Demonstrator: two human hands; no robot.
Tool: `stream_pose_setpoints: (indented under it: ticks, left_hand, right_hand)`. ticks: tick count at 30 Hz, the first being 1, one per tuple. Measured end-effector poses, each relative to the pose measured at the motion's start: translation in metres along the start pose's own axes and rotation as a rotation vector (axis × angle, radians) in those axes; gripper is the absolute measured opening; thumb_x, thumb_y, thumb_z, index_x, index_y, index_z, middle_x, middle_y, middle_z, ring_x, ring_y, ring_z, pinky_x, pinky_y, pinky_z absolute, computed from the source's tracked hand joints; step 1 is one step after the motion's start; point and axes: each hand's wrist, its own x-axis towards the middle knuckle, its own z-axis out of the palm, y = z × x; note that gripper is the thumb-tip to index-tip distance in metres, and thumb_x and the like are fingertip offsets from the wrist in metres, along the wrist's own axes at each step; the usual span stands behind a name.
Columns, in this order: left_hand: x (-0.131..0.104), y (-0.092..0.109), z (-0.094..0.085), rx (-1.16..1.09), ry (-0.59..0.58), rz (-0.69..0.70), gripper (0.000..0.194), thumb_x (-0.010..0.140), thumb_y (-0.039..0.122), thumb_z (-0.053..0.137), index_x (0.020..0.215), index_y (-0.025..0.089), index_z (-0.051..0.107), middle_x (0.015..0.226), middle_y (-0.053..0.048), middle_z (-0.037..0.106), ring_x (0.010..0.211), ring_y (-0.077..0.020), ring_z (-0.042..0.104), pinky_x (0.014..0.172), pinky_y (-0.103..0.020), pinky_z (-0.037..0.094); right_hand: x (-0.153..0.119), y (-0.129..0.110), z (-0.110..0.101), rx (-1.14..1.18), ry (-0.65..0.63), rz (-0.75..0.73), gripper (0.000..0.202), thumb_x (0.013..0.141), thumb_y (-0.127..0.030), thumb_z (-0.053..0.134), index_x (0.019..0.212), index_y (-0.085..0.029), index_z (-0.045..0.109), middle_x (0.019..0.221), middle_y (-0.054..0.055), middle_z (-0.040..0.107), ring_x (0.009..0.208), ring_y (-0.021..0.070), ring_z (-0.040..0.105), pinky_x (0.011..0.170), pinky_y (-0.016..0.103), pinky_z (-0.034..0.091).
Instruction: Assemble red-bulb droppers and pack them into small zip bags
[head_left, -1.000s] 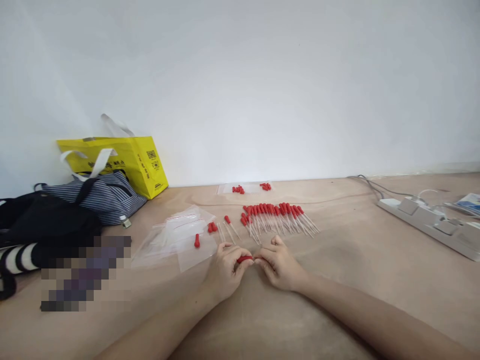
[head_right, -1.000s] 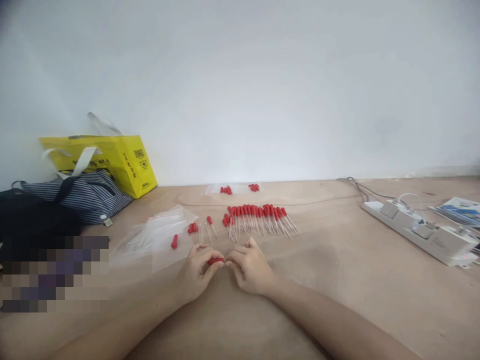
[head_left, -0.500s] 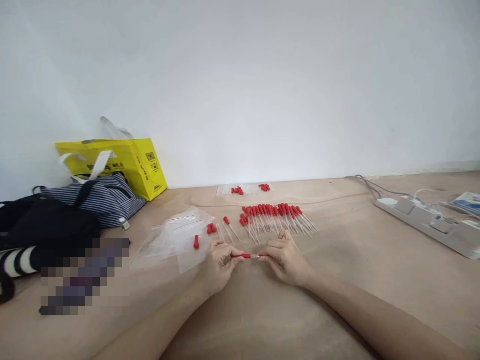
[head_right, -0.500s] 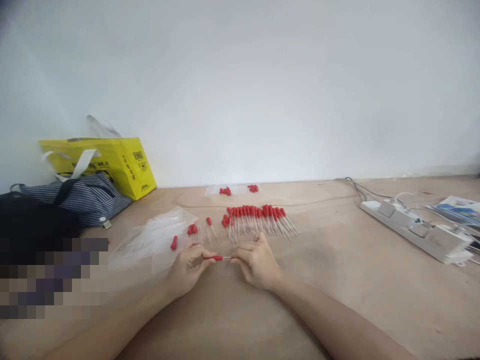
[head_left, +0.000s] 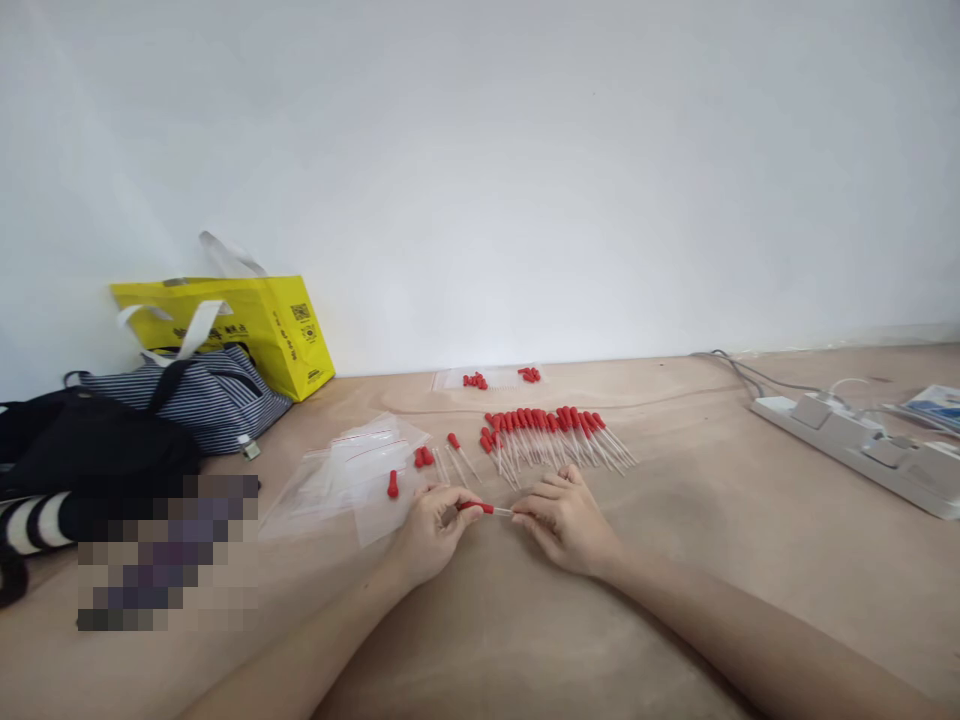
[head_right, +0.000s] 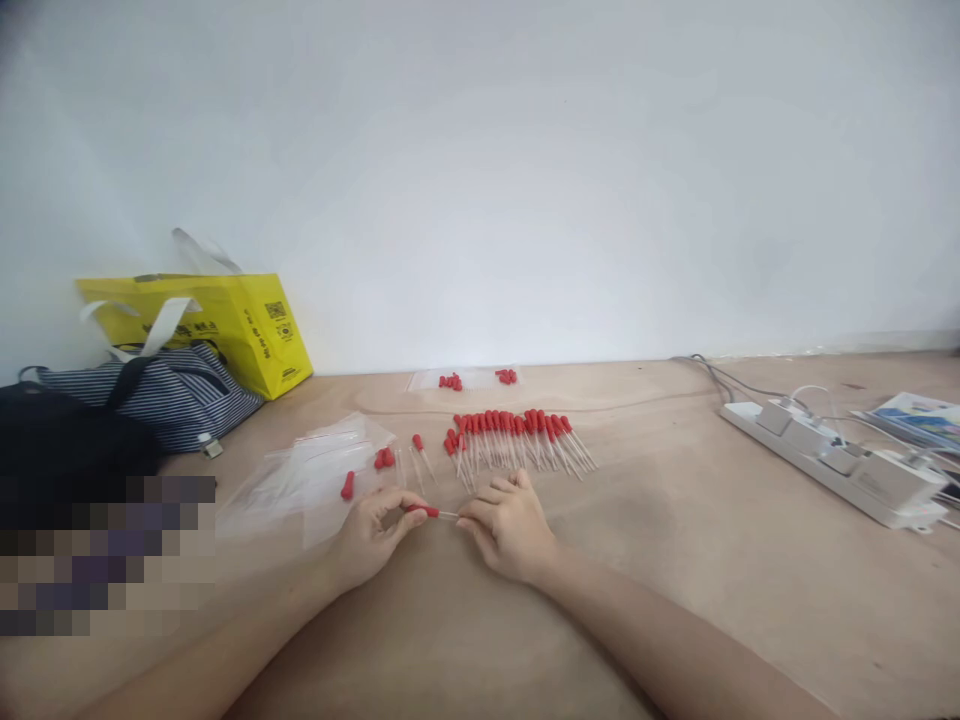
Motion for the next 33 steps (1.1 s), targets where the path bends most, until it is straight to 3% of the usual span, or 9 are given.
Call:
stream_pose_setpoints:
  ticks: [2,5,8,13,18,25,29,33]
  left_hand:
    - [0.003,-0.004,-0.007,0.022,-0.017,-0.026,0.022,0.076,0.033,0.050,0.092,0.021,0.058,0.088,-0.002,0.065,0.084,-0.0185,0.057,0.082,-0.034,0.037]
    - [0.011,-0.013,-0.024,0.143,0.096,-0.138,0.039,0.078,0.036,0.046,0.115,0.024,0.045,0.109,-0.005,0.059,0.104,-0.0222,0.049,0.090,-0.041,0.030]
    - [0.016,-0.027,-0.039,0.333,0.207,-0.292,0.027,0.082,0.034,0.039,0.104,0.026,0.053,0.109,-0.003,0.058,0.107,-0.0237,0.045,0.089,-0.042,0.028]
    - [0.016,-0.050,-0.050,0.513,0.090,-0.480,0.025,0.076,0.034,0.050,0.096,0.023,0.059,0.106,-0.007,0.057,0.105,-0.0273,0.045,0.080,-0.041,0.035]
    - [0.016,-0.057,-0.052,0.513,0.046,-0.483,0.030,0.072,0.037,0.053,0.095,0.019,0.059,0.101,-0.009,0.055,0.099,-0.0248,0.050,0.079,-0.034,0.038]
    - [0.016,-0.058,-0.052,0.496,0.007,-0.462,0.023,0.072,0.033,0.053,0.087,0.017,0.060,0.084,-0.006,0.056,0.078,-0.0194,0.056,0.070,-0.028,0.042]
    - [0.016,-0.059,-0.051,0.494,0.020,-0.468,0.022,0.072,0.028,0.052,0.088,0.016,0.059,0.086,-0.007,0.058,0.078,-0.0193,0.057,0.070,-0.028,0.043]
    - [0.017,-0.059,-0.051,0.472,0.049,-0.473,0.024,0.074,0.022,0.049,0.095,0.015,0.057,0.092,-0.009,0.060,0.082,-0.0185,0.059,0.074,-0.027,0.043]
  right_hand:
    - [0.006,-0.003,0.002,-0.018,-0.024,0.060,0.016,0.082,-0.025,0.046,0.078,-0.021,0.062,0.073,0.001,0.062,0.072,0.0136,0.051,0.066,0.029,0.019]
    - [0.026,-0.006,0.011,-0.040,-0.052,0.227,0.017,0.081,-0.025,0.045,0.075,-0.020,0.061,0.074,0.001,0.063,0.075,0.0149,0.052,0.068,0.030,0.019]
    - [0.057,-0.008,0.025,-0.074,-0.045,0.472,0.018,0.082,-0.025,0.042,0.081,-0.020,0.060,0.077,0.002,0.065,0.077,0.0169,0.054,0.069,0.031,0.020]
    - [0.104,-0.012,0.051,-0.199,-0.080,0.666,0.025,0.081,-0.032,0.041,0.092,-0.015,0.056,0.079,0.010,0.065,0.077,0.0211,0.057,0.072,0.033,0.021]
    - [0.113,-0.011,0.066,-0.239,-0.129,0.672,0.022,0.074,-0.028,0.050,0.091,-0.015,0.056,0.082,0.011,0.064,0.084,0.0234,0.056,0.075,0.035,0.021]
    - [0.107,-0.018,0.061,-0.239,-0.101,0.630,0.023,0.078,-0.026,0.042,0.092,-0.016,0.058,0.097,0.011,0.061,0.091,0.0227,0.052,0.077,0.036,0.022]
    - [0.105,-0.028,0.057,-0.218,-0.098,0.572,0.026,0.080,-0.031,0.040,0.087,-0.016,0.061,0.096,0.012,0.061,0.090,0.0235,0.051,0.078,0.037,0.023]
    - [0.105,-0.036,0.059,-0.224,-0.186,0.535,0.029,0.078,-0.033,0.042,0.088,-0.014,0.062,0.096,0.013,0.061,0.090,0.0242,0.051,0.080,0.039,0.024]
